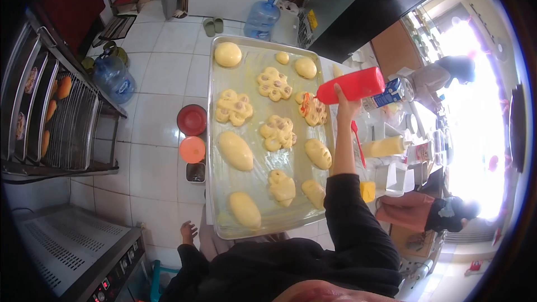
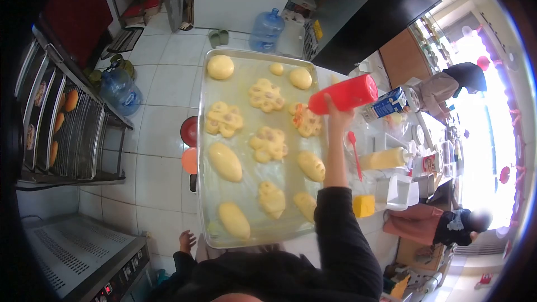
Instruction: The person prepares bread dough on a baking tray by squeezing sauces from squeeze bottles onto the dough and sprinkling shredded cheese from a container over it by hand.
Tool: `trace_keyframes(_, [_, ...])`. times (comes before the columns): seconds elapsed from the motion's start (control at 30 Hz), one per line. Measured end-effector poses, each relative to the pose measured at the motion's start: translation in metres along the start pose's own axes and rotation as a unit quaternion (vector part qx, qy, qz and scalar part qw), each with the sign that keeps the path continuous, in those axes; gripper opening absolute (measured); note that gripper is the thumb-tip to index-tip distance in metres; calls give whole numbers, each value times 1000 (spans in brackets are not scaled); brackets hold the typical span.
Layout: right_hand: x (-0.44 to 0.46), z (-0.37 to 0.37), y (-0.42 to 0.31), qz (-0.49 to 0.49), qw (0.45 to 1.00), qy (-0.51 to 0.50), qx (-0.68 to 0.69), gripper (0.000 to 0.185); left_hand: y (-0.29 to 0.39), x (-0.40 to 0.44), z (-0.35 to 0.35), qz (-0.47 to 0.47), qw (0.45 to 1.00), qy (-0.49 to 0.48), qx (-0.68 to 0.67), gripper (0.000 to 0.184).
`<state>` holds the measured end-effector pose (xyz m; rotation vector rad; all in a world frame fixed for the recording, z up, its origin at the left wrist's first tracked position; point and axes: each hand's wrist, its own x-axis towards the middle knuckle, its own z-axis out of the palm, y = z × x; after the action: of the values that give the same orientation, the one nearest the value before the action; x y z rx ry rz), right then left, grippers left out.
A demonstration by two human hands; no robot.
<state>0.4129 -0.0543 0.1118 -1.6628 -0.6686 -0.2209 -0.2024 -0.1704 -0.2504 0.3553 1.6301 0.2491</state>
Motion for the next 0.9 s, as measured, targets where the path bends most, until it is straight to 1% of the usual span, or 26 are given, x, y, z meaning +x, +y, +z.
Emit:
trace_keyframes(0.03, [8,4,4,-25,1000,9,11,43,0,1,-1,1,1000,-2,2,35])
trace_keyframes(0.13, [11,5,13,-14,999,18,25,43,4,4,-1,11,1000,5,1,35])
trace_keyframes(0.23, [-15,-16,2,24,1000,-15,1,44,10,3,-5,15,1000,1,-11,35])
trace_keyframes(0.33, [-31,-22,-3,25,999,-10,41,45,8,3,-7,7,1000,-4,-10,37])
trace_keyframes(0.43, [-9,-17,-1,-7,1000,9,8,44,0,0,-8,-4,1000,-19,0,38])
trace_keyframes(0.53, [12,-7,5,-17,999,34,-17,44,-1,1,-8,-11,1000,-25,10,39])
trace_keyframes(0.57, [14,-5,9,-13,999,43,0,44,0,3,-9,-13,1000,-24,13,39])
trace_keyframes(0.77, [-30,-43,24,12,998,17,-52,46,13,7,-9,22,1000,-17,10,38])
trace_keyframes(0.87, [-27,-40,-1,16,1000,9,-3,48,10,6,-10,29,999,-16,4,34])
trace_keyframes(0.9, [-19,-38,4,4,1000,16,-11,48,9,3,-10,17,1000,-16,15,34])
